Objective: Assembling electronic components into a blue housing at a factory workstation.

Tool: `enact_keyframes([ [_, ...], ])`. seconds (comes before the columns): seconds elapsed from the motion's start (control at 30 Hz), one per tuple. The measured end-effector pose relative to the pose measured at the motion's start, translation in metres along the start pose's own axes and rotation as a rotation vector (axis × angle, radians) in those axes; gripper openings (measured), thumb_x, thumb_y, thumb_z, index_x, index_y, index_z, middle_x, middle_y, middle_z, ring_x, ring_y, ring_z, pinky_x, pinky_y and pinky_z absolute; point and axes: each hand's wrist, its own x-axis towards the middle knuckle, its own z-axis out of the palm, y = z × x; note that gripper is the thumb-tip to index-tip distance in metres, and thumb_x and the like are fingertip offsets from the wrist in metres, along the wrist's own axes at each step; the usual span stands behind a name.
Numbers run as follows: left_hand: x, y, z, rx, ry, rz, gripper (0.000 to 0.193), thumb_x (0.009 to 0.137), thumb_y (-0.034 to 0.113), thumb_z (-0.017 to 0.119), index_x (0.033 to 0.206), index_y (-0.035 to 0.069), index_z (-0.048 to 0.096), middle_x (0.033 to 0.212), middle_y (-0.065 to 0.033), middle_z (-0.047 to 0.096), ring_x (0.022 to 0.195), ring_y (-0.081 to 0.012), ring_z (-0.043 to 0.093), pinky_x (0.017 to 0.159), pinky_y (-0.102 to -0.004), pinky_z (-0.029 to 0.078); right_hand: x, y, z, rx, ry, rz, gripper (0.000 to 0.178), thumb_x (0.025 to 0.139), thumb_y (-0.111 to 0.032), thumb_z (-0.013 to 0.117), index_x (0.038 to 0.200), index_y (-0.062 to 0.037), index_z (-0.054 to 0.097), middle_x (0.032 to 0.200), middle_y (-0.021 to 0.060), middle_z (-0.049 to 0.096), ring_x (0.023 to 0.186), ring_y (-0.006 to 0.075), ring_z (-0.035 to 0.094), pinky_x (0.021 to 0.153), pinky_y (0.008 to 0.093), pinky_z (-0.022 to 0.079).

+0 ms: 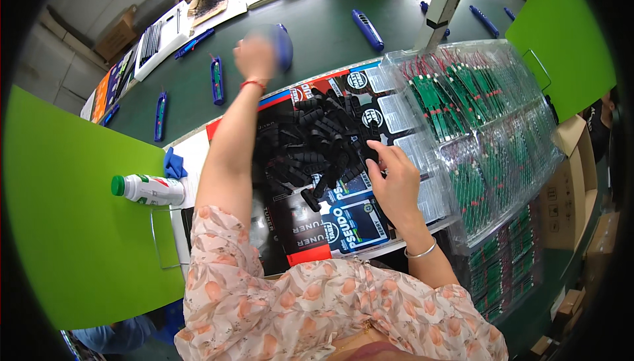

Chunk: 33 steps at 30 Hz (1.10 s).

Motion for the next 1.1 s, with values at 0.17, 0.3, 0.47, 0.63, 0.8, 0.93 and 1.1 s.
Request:
enact_keyframes([
  [0.17, -0.012, 0.043, 0.023, -0.020, -0.342, -0.020, 0.054, 0.086, 0.032, 0.064, 0.133, 0.007, 0.052, 0.113, -0.0232, 0.061, 0.109, -0.0388, 0.057, 0.092, -0.0445, 0.049, -0.007, -0.004, -0.006, 0.054, 0.035, 0.010, 0.027, 0.079, -0.004, 0.070, 0.106, -0.0069, 0.068, 0.081, 0.0087, 0.062, 0.063, 0.0214, 0.061, 0.057, 0.0324, 0.048],
  [0.3, -0.009, 0.009, 0.018, -0.275, -0.253, -0.144, 0.056, 0.088, 0.018, 0.059, 0.139, 0.005, 0.043, 0.102, -0.0192, 0.065, 0.088, -0.0291, 0.065, 0.080, -0.0393, 0.054, -0.011, -0.012, -0.001, 0.232, 0.062, 0.004, 0.025, 0.079, 0.000, 0.070, 0.104, -0.0038, 0.067, 0.085, 0.0092, 0.063, 0.063, 0.0179, 0.063, 0.053, 0.0275, 0.049],
  [0.47, -0.066, 0.022, -0.105, -1.682, -0.619, -0.431, 0.055, 0.092, 0.005, 0.042, 0.146, 0.004, 0.031, 0.100, -0.0148, 0.064, 0.070, -0.0135, 0.057, 0.061, -0.0261, 0.051, -0.003, -0.011, 0.006, 0.536, 0.108, 0.169, 0.021, 0.082, 0.000, 0.070, 0.102, -0.0016, 0.068, 0.087, 0.0075, 0.066, 0.068, 0.0126, 0.066, 0.054, 0.0242, 0.050],
  [0.63, -0.175, 0.012, -0.204, -1.860, -0.783, -0.526, 0.047, 0.103, 0.027, 0.038, 0.146, 0.008, 0.032, 0.095, -0.0122, 0.063, 0.067, -0.0117, 0.056, 0.054, -0.0232, 0.046, 0.021, -0.045, 0.001, 0.840, 0.091, 0.208, 0.019, 0.085, -0.003, 0.070, 0.104, 0.0006, 0.066, 0.090, 0.0034, 0.066, 0.073, 0.0082, 0.064, 0.060, 0.0209, 0.049],
  [0.8, -0.251, 0.017, -0.235, -1.972, -0.847, -0.547, 0.049, 0.105, 0.028, 0.037, 0.149, 0.010, 0.029, 0.097, -0.0136, 0.063, 0.067, -0.0123, 0.055, 0.056, -0.0241, 0.045, 0.018, -0.064, 0.009, 0.760, 0.019, 0.086, 0.021, 0.083, -0.004, 0.072, 0.103, -0.0004, 0.067, 0.089, 0.0037, 0.067, 0.073, 0.0071, 0.062, 0.060, 0.0209, 0.049],
  [0.93, -0.277, 0.023, -0.239, -1.995, -0.829, -0.543, 0.050, 0.105, 0.029, 0.038, 0.150, 0.009, 0.028, 0.101, -0.0146, 0.064, 0.068, -0.0121, 0.055, 0.059, -0.0249, 0.047, 0.003, -0.067, 0.018, 0.624, -0.027, 0.023, 0.021, 0.078, -0.004, 0.074, 0.098, -0.0007, 0.070, 0.077, 0.0018, 0.068, 0.063, 0.0045, 0.056, 0.056, 0.0199, 0.045],
  [1.1, -0.289, 0.028, -0.244, -1.984, -0.810, -0.549, 0.046, 0.105, 0.026, 0.038, 0.148, 0.010, 0.033, 0.097, -0.0113, 0.066, 0.066, -0.0090, 0.054, 0.059, -0.0221, 0.046, -0.008, -0.074, 0.012, 0.414, -0.041, 0.001, 0.022, 0.076, -0.007, 0.075, 0.096, -0.0020, 0.071, 0.070, 0.0022, 0.064, 0.058, 0.0076, 0.052, 0.053, 0.0226, 0.043],
])
